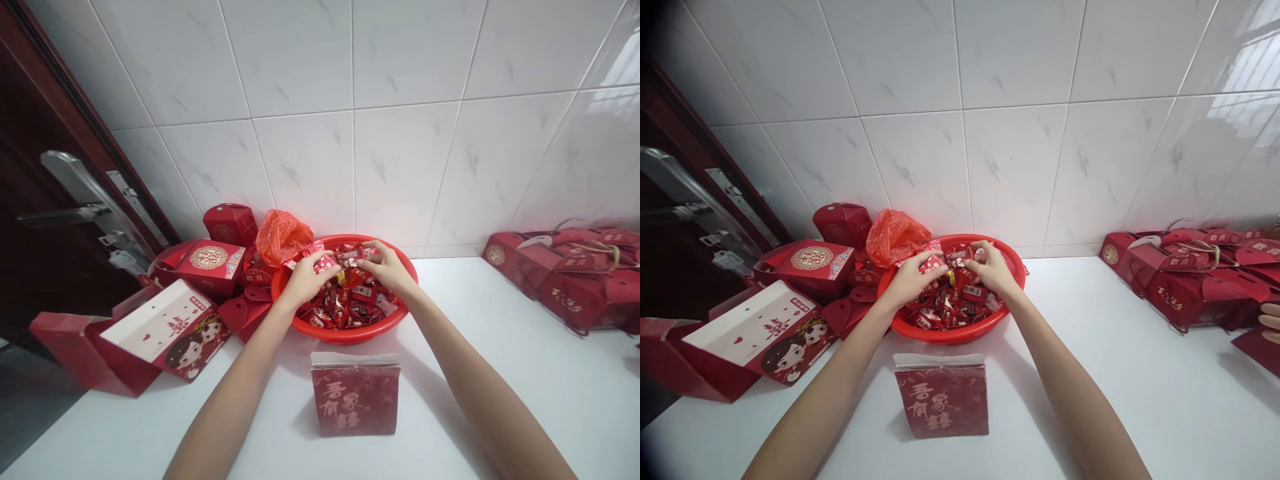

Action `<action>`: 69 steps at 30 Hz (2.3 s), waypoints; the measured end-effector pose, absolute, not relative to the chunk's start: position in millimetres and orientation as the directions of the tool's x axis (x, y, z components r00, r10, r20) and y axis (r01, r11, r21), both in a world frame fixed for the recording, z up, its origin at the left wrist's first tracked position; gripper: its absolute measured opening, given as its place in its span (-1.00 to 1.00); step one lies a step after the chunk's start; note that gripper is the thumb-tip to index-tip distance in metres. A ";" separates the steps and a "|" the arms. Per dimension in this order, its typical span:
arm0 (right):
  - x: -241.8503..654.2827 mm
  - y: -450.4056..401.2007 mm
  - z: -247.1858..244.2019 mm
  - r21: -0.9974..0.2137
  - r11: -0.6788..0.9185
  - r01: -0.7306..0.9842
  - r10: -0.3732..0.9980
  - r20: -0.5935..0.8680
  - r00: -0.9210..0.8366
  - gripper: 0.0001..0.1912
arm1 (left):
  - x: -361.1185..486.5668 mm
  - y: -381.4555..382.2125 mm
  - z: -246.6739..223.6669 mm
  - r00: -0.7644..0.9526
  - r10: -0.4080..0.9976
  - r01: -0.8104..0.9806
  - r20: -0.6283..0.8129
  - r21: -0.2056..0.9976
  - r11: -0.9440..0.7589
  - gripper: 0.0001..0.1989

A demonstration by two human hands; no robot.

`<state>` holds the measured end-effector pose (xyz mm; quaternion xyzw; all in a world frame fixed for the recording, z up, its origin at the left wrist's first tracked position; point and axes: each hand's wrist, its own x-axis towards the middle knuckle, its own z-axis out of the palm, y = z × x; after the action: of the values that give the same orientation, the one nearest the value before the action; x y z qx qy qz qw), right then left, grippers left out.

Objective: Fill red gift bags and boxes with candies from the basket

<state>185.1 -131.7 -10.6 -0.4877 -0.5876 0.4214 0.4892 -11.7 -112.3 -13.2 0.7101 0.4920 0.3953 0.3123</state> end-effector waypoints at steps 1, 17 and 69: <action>185.0 -131.8 -10.4 -0.971 0.169 0.168 0.986 0.164 -0.044 -0.65 | -10.9 -112.7 -12.4 0.201 0.956 0.403 0.215 0.871 -0.281 -0.57; 185.4 -131.1 -11.7 -0.937 0.242 0.250 0.970 0.239 -0.042 -0.74 | -11.3 -106.3 -12.8 0.166 0.942 -0.056 0.291 0.957 -0.285 -0.74; 183.1 -126.7 -13.7 -0.869 0.390 0.303 0.903 0.425 0.056 -0.73 | -15.4 -109.4 -17.2 0.199 0.888 0.127 0.415 0.887 -0.444 -0.42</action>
<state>183.1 -126.7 -13.7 -0.4788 -0.6299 0.2748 0.5463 -15.4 -109.4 -17.2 0.6790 0.3735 0.5106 0.3724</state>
